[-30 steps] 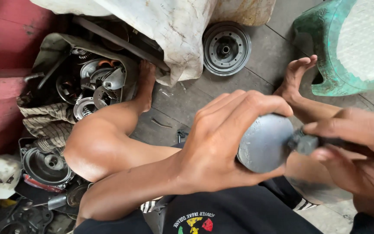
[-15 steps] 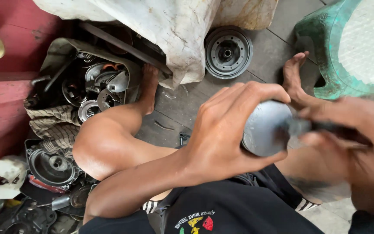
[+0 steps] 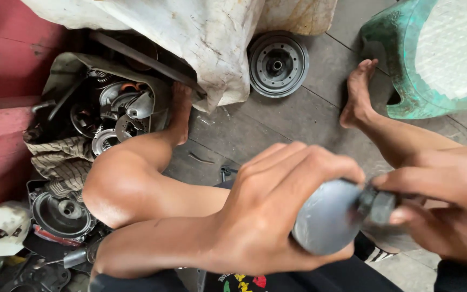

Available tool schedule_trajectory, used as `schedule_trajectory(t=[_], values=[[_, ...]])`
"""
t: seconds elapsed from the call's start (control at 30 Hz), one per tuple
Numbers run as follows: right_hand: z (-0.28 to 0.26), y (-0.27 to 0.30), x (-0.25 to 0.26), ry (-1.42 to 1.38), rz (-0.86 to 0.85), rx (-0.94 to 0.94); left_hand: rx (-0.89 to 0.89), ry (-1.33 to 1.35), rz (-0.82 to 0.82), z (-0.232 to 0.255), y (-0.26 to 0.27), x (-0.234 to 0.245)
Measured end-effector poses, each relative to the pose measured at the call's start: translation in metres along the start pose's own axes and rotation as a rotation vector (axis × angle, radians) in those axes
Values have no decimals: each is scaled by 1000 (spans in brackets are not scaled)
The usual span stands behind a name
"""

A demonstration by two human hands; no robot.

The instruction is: The person sits on the floor and scrubs a metal piston with a wire brush, focusing on the top and sides. They then pick up a circular metal gear and scrub its teeth and surface before returning to the piston to continue cleaning.

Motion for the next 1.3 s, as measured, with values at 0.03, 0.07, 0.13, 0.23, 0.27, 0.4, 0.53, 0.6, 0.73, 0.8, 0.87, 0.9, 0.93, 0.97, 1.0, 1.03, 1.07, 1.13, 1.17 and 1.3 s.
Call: schedule_trajectory(t=[0.03,0.07,0.13,0.23,0.27,0.4,0.53,0.6,0.73,0.8,0.87,0.9,0.93,0.97,1.0,1.03,1.07,1.13,1.17,1.3], values=[[-8,-6,-1,1,1,-1,-1,0,-1,0,3,1],[-25,-11,-4,-117,-45,186,-22,6,-17,2,5,0],[-40,-17,-4,-233,-89,370,-45,14,-36,3,9,0],[-40,-20,-8,-202,-131,378,-59,9,-45,-1,14,-6],[-44,-21,-10,-200,-167,433,-27,10,-70,-5,16,-11],[-50,-18,-16,-292,-343,582,-84,-2,-69,1,18,-17],[-53,-26,-3,-194,-89,506,-96,-6,-55,6,12,-9],[-53,-20,-7,-274,-183,560,-98,-35,-22,7,7,-2],[22,16,-31,337,-838,64,-71,-87,20,5,4,1],[-20,-13,-5,33,-312,303,-30,-82,55,3,1,2],[-32,-14,-6,-74,-238,393,-23,-93,46,1,3,1],[-39,-13,-3,-184,-160,475,-15,-99,32,0,4,0],[-44,-18,-4,-187,-166,476,-10,-99,36,-1,4,0],[-43,-25,-4,-127,-105,330,-10,-109,49,-2,4,1],[-41,-32,-1,-61,-42,183,-15,-119,62,-2,3,1],[-33,-28,-3,-59,-44,184,-15,-119,65,-4,3,1],[-26,-24,-6,-92,-73,187,-18,-107,55,-5,3,1],[-25,-24,-6,-127,-104,188,-18,-93,44,-6,2,1],[-29,-27,-4,-138,-97,139,-28,-89,60,-4,1,1],[-35,0,-13,-319,304,-154,-37,-74,90,-3,1,-8]])
Point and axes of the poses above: each hand's wrist, its own y-axis away from the middle knuckle, its own x-axis out of the back of the hand, z = x × y, the point moved 5 cm from there along -y, towards the middle knuckle, and after that the axes turned 12 degrees about -y, right-handed, at the moved point
